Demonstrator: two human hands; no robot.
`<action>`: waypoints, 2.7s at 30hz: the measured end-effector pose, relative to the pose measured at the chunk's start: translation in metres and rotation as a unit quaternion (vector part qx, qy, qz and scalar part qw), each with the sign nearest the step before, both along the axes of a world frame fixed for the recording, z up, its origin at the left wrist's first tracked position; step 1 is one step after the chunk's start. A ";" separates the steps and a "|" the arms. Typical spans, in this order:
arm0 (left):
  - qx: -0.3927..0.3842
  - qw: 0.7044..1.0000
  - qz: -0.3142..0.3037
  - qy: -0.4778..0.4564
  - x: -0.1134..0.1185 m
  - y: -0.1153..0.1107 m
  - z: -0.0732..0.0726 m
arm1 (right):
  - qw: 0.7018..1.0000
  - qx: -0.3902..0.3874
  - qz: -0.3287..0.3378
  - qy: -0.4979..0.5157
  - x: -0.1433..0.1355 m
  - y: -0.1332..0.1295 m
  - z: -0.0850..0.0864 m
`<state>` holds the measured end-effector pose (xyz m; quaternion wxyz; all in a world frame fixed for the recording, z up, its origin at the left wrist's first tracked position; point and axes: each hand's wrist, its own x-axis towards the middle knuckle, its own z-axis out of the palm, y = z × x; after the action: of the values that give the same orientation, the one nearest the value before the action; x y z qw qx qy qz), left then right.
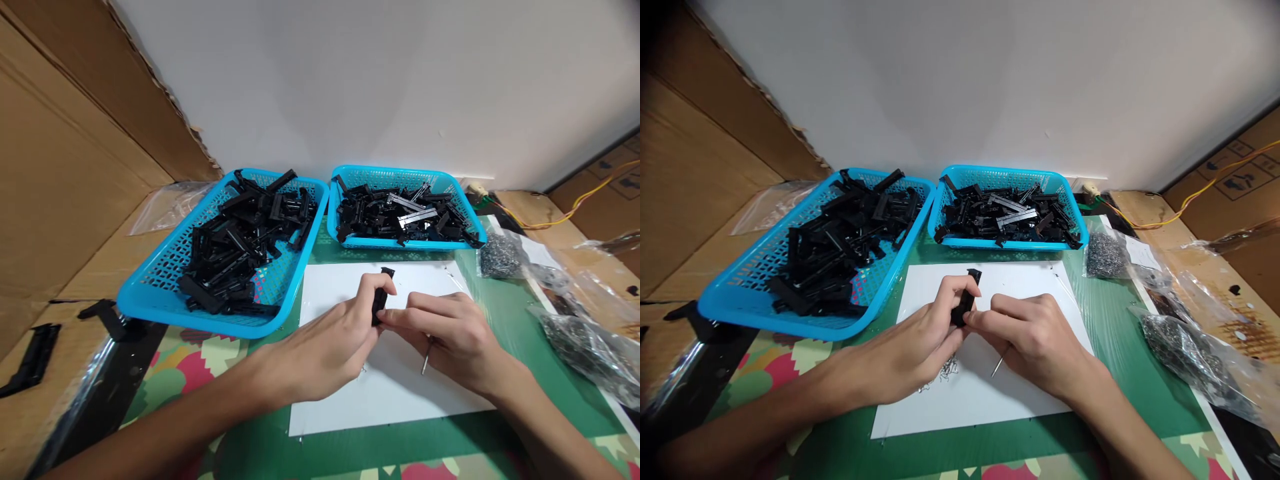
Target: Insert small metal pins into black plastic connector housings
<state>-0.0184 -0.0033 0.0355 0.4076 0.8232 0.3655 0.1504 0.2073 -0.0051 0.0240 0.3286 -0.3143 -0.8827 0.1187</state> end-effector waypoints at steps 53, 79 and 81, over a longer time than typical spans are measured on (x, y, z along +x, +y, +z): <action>0.227 0.964 0.088 -0.110 0.000 0.008 -0.045 | 0.961 -0.206 -0.139 0.121 -0.026 0.001 0.005; 0.104 0.972 0.177 -0.114 0.003 0.009 -0.036 | 0.912 -0.383 -0.105 -0.100 0.043 0.019 0.010; 0.112 0.972 0.168 -0.116 0.003 0.010 -0.034 | 0.908 -0.395 -0.093 -0.104 0.041 0.018 0.008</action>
<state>-0.0155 0.0068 0.0015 0.3209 0.7675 0.4297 0.3512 0.2488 0.0129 0.0318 0.0938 -0.5093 -0.7598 0.3931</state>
